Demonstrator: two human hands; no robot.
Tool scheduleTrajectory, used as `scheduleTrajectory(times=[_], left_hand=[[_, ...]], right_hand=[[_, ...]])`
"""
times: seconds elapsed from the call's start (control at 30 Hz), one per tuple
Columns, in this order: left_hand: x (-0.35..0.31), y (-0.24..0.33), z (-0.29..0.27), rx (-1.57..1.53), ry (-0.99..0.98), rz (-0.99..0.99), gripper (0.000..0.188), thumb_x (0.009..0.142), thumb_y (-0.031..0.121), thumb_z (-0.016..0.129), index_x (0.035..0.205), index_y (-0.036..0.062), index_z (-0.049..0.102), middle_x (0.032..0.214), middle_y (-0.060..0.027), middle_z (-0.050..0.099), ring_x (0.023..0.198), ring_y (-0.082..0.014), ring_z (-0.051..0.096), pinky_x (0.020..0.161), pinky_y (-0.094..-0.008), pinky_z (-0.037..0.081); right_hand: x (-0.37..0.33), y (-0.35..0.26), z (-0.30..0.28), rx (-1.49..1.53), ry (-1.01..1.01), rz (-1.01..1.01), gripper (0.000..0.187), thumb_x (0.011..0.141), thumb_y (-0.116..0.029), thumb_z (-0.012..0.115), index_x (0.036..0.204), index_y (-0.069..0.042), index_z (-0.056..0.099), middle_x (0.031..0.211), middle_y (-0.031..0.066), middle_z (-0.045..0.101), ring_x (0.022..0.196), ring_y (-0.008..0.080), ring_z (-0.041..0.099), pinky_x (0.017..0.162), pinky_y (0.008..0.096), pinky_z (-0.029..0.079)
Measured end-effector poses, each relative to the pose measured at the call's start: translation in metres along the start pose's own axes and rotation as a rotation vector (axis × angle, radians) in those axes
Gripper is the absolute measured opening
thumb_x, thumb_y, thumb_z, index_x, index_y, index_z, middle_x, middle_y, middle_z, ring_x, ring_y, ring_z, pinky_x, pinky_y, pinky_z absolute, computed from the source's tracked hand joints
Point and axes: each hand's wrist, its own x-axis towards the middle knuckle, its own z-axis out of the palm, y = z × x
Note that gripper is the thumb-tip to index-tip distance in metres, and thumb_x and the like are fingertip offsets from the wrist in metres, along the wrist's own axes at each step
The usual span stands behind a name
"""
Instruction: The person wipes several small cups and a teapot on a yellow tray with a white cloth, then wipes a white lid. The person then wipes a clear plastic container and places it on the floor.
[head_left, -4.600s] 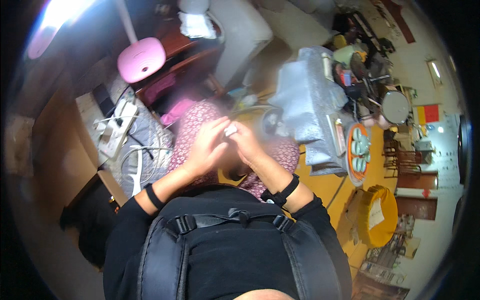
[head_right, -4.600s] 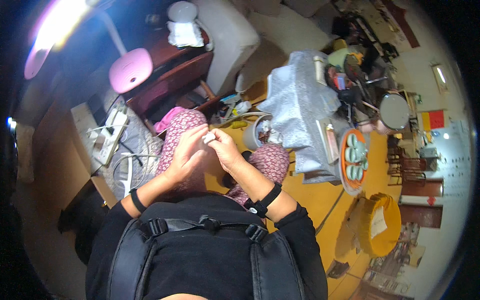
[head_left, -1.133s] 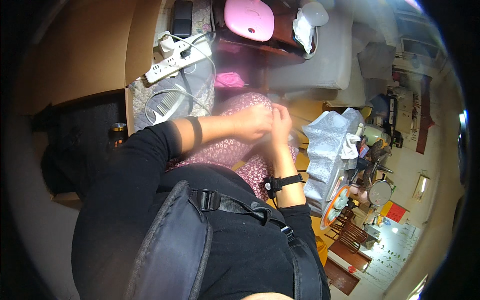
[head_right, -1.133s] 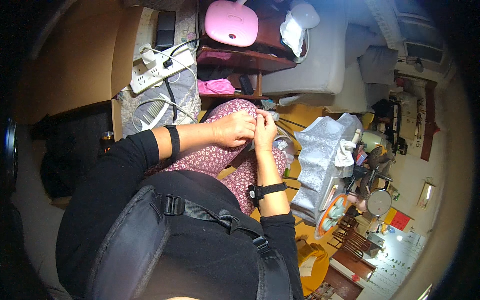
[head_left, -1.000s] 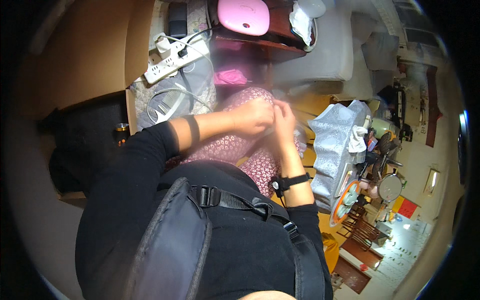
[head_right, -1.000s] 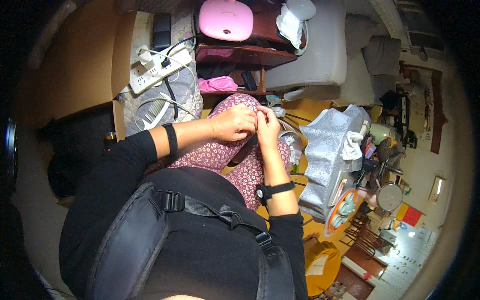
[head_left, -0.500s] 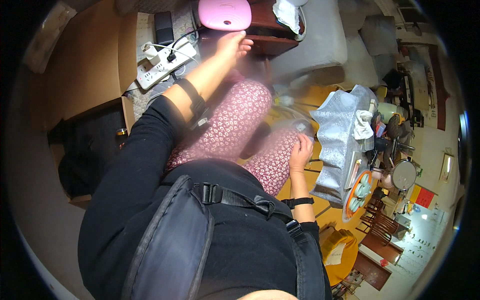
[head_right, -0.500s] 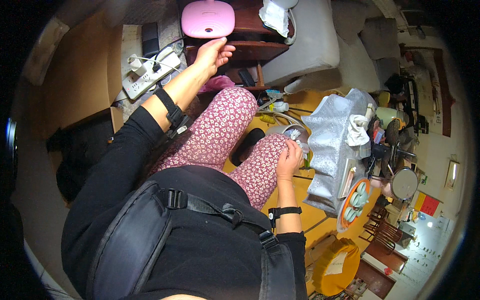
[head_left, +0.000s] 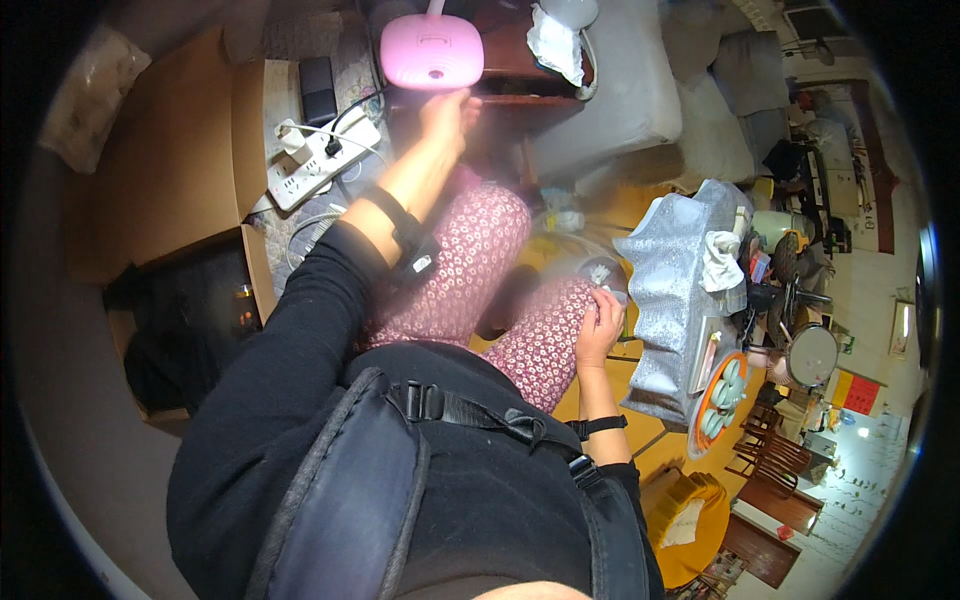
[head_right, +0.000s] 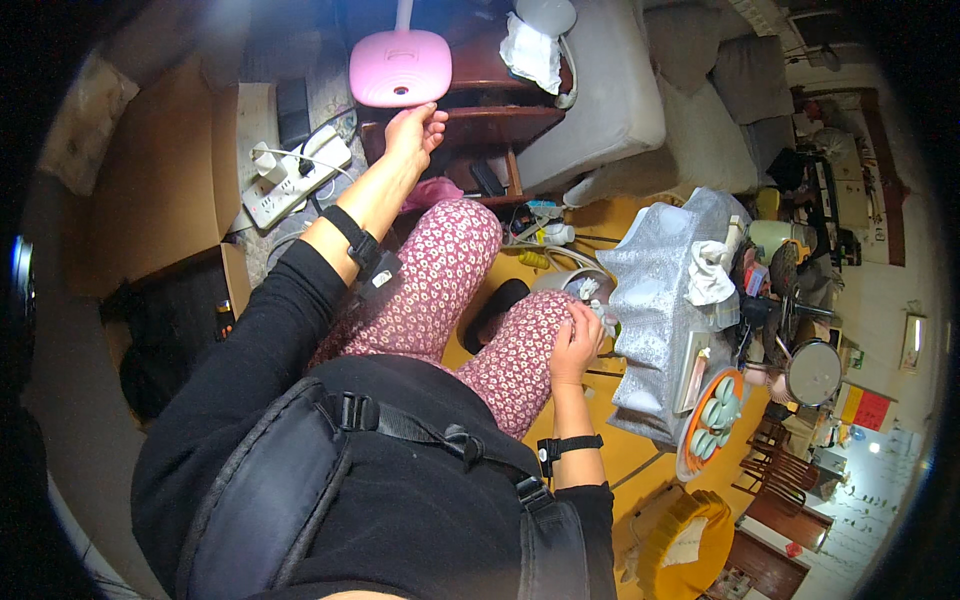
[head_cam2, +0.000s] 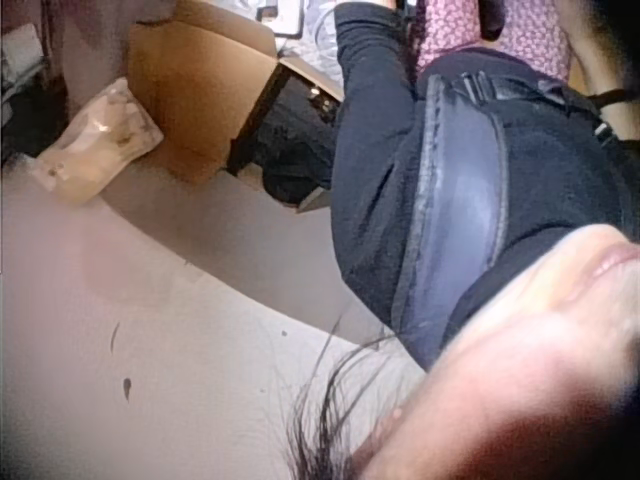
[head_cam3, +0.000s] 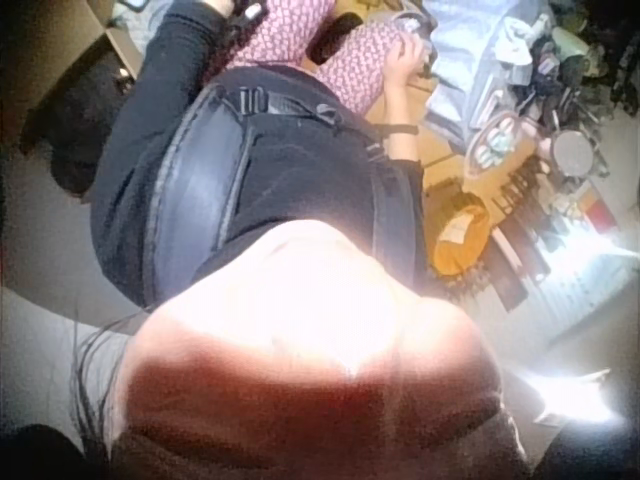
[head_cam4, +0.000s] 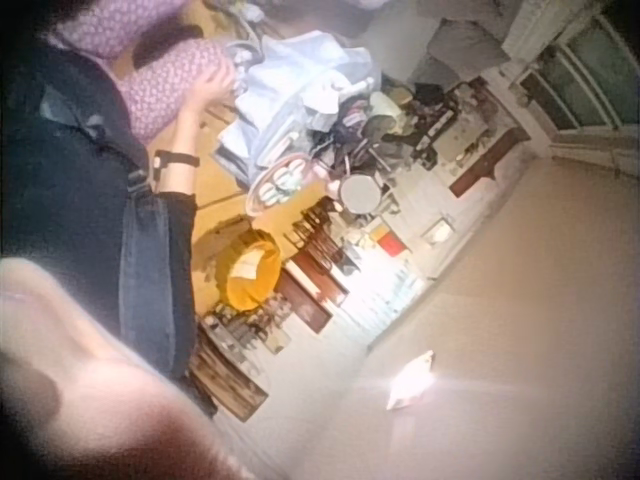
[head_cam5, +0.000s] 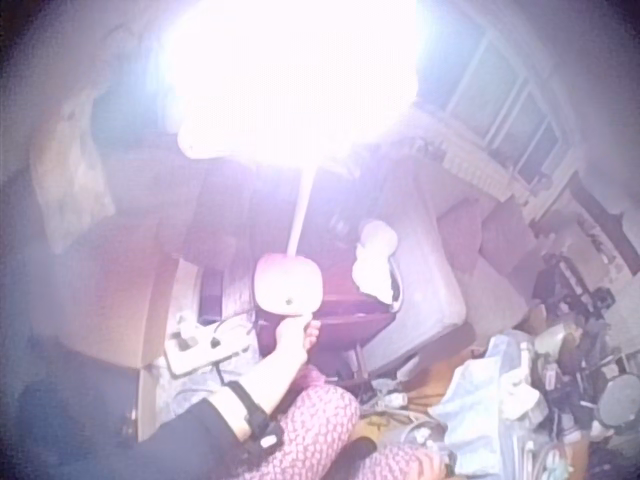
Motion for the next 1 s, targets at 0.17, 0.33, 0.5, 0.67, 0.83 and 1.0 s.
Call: scheduleTrajectory(times=[0.17, 0.33, 0.5, 0.67, 0.83, 1.0], left_hand=[[0.003, -0.005, -0.003, 0.064, 0.028, -0.047, 0.009, 0.09, 0.012, 0.059, 0.095, 0.004, 0.057, 0.073, -0.0088, 0.065, 0.053, -0.0127, 0.058, 0.044, -0.0241, 0.048], [-0.02, -0.01, -0.02, 0.166, -0.118, -0.04, 0.015, 0.092, 0.018, 0.059, 0.091, 0.0032, 0.058, 0.068, -0.0102, 0.063, 0.048, -0.0143, 0.054, 0.04, -0.025, 0.041], [-0.07, -0.021, -0.021, 0.469, -0.309, 0.045, 0.029, 0.095, 0.028, 0.057, 0.078, 0.0042, 0.059, 0.064, -0.006, 0.061, 0.05, -0.0124, 0.055, 0.046, -0.0259, 0.044], [-0.146, -0.036, -0.026, 1.344, -0.837, 0.815, 0.035, 0.078, 0.013, 0.065, 0.113, 0.0082, 0.064, 0.112, -0.0135, 0.062, 0.115, -0.0316, 0.053, 0.102, -0.0474, 0.037], [-0.174, -0.035, -0.038, 1.603, -1.064, 1.188, 0.045, 0.077, 0.027, 0.069, 0.118, 0.0103, 0.062, 0.136, -0.0139, 0.049, 0.133, -0.0341, 0.039, 0.106, -0.0571, 0.027], [-0.189, -0.029, -0.086, 1.28, -1.318, 1.103, 0.023, 0.077, 0.011, 0.064, 0.099, 0.0129, 0.069, 0.113, -0.0057, 0.065, 0.123, -0.0276, 0.051, 0.11, -0.0554, 0.025]], right_hand=[[-0.003, 0.005, 0.002, 0.023, -0.007, 0.039, 0.026, 0.082, -0.013, 0.056, 0.106, -0.008, 0.067, 0.115, 0.0084, 0.06, 0.11, 0.0289, 0.053, 0.098, 0.0414, 0.037], [-0.006, 0.011, 0.003, 0.051, 0.001, 0.06, 0.026, 0.083, -0.013, 0.056, 0.106, -0.008, 0.067, 0.114, 0.008, 0.061, 0.11, 0.0287, 0.054, 0.098, 0.0405, 0.038], [-0.003, 0.011, 0.006, 0.09, 0.011, 0.092, 0.025, 0.083, -0.013, 0.057, 0.106, -0.008, 0.067, 0.114, 0.0075, 0.061, 0.11, 0.0277, 0.054, 0.098, 0.0393, 0.038], [-0.005, 0.01, 0.005, 0.099, 0.028, 0.063, 0.025, 0.083, -0.012, 0.057, 0.106, -0.008, 0.067, 0.114, 0.008, 0.061, 0.109, 0.0279, 0.054, 0.097, 0.039, 0.039], [-0.008, 0.013, 0.004, 0.119, 0.032, 0.091, 0.026, 0.082, -0.009, 0.056, 0.106, -0.005, 0.066, 0.114, 0.0119, 0.06, 0.109, 0.0305, 0.054, 0.098, 0.0398, 0.04], [-0.009, 0.018, 0.004, 0.149, -0.011, 0.042, 0.028, 0.083, -0.009, 0.053, 0.108, -0.002, 0.065, 0.115, 0.0156, 0.058, 0.11, 0.0323, 0.054, 0.098, 0.0417, 0.041]])
